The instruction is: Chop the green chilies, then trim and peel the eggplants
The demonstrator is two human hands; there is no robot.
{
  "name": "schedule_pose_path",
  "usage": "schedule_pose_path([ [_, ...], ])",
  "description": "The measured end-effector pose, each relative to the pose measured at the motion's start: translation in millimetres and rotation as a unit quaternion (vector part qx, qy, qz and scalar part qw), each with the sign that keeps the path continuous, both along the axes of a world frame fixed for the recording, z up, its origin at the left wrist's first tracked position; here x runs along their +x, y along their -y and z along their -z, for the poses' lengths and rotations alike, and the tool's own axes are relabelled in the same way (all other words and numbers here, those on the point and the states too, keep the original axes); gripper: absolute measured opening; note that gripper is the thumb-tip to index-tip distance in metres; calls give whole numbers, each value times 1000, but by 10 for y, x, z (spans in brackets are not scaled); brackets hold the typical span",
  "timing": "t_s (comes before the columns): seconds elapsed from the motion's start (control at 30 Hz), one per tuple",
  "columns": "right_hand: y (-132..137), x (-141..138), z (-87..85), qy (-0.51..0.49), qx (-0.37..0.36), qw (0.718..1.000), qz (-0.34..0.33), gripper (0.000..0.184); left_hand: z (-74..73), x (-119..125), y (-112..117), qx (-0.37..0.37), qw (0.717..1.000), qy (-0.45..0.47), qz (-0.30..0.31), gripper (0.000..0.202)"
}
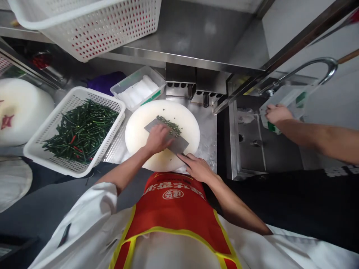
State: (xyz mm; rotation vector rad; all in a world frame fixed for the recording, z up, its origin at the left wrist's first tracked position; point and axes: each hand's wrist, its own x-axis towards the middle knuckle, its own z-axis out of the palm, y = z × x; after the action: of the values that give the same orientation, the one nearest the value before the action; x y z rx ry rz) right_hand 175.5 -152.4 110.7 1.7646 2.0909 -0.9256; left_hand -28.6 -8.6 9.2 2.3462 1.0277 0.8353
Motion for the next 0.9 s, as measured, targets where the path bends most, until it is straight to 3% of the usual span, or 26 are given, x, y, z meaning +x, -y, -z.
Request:
schedule_pose_path([
  [0.1,44,-49,-65,20,-4,999,-50,71,33,218,-223,-26,987,-118,108,64],
  [0.23,351,-21,-153,15,-16,999,-40,72,278,323,-709,-50,979,-169,100,66],
  [0.3,632,17,-186,-5,-18,1000,11,75,418,284,-1019,-67,984,-155,60,69],
  [0.4,1103,36,-175,-74,11,987,144,81,609,224,-1402,-111,983,-148,12,72],
  [0.47,1326,8,-113,-120,50,961,243,78,699,222,-1498,-112,981,-154,33,74],
  [0.53,1388,-37,-7,-139,85,931,326,71,728,245,-1443,-94,979,-150,98,74],
  [0.6,1271,-71,132,-127,102,911,379,67,685,267,-1283,-83,971,-140,175,72],
  [0.7,874,-74,350,-83,114,912,385,69,532,236,-989,-86,955,-133,250,69],
  [0.8,451,-61,503,-59,116,930,343,71,387,61,-731,-89,965,-114,219,64],
  [0.9,163,-70,537,-95,100,944,300,69,361,-300,-465,-103,989,-73,80,57],
])
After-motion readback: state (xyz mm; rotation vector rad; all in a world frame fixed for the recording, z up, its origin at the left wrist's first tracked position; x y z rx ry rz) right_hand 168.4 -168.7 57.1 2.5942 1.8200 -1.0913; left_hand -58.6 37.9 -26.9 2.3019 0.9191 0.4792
